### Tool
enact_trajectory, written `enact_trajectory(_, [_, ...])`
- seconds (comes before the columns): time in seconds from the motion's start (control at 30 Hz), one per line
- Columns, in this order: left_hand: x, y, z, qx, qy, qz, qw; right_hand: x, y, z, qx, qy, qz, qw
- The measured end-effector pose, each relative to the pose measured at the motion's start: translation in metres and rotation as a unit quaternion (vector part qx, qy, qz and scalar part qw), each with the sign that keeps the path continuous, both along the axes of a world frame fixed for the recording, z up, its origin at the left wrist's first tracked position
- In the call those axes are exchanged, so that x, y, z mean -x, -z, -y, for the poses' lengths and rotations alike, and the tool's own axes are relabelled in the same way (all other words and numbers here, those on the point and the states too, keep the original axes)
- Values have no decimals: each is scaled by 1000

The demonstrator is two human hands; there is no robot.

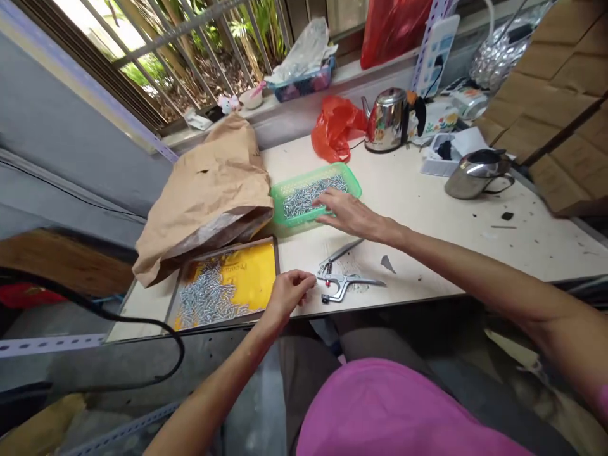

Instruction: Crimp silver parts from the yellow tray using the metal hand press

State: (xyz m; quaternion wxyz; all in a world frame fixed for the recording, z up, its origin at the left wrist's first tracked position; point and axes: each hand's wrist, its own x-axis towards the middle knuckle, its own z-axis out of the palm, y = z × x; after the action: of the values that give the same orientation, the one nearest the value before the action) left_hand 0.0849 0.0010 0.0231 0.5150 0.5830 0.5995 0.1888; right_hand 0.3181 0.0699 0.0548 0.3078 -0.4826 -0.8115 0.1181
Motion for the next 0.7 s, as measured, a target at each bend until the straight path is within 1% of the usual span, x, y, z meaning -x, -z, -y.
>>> enact_trajectory(0.07, [-10, 14, 5, 22, 4, -2, 1000, -9, 15, 39, 24, -33, 14, 999])
enact_trajectory(0.13, [-13, 24, 7, 39, 16, -9, 999, -19, 33, 77, 50, -45, 27, 997])
enact_trajectory(0.2, [-13, 31, 6, 45, 35, -17, 998, -28, 50, 106, 71, -36, 39, 996])
enact_trajectory(0.27, [-13, 33, 5, 39, 53, -39, 997, -36, 63, 125, 84, -18, 48, 995])
enact_trajectory(0.37, [-14, 32, 2, 25, 68, -91, 993, -41, 73, 137, 93, 4, 58, 994])
enact_trajectory(0.47, [-14, 30, -2, 36, 99, -117, 988, -41, 77, 139, 94, 3, 63, 994])
enact_trajectory(0.6, [-14, 28, -6, 77, 142, -103, 981, -41, 78, 136, 93, -4, 90, 992])
enact_trajectory(0.7, [-13, 27, -5, 112, 166, -76, 977, -45, 74, 127, 90, -8, 124, 988])
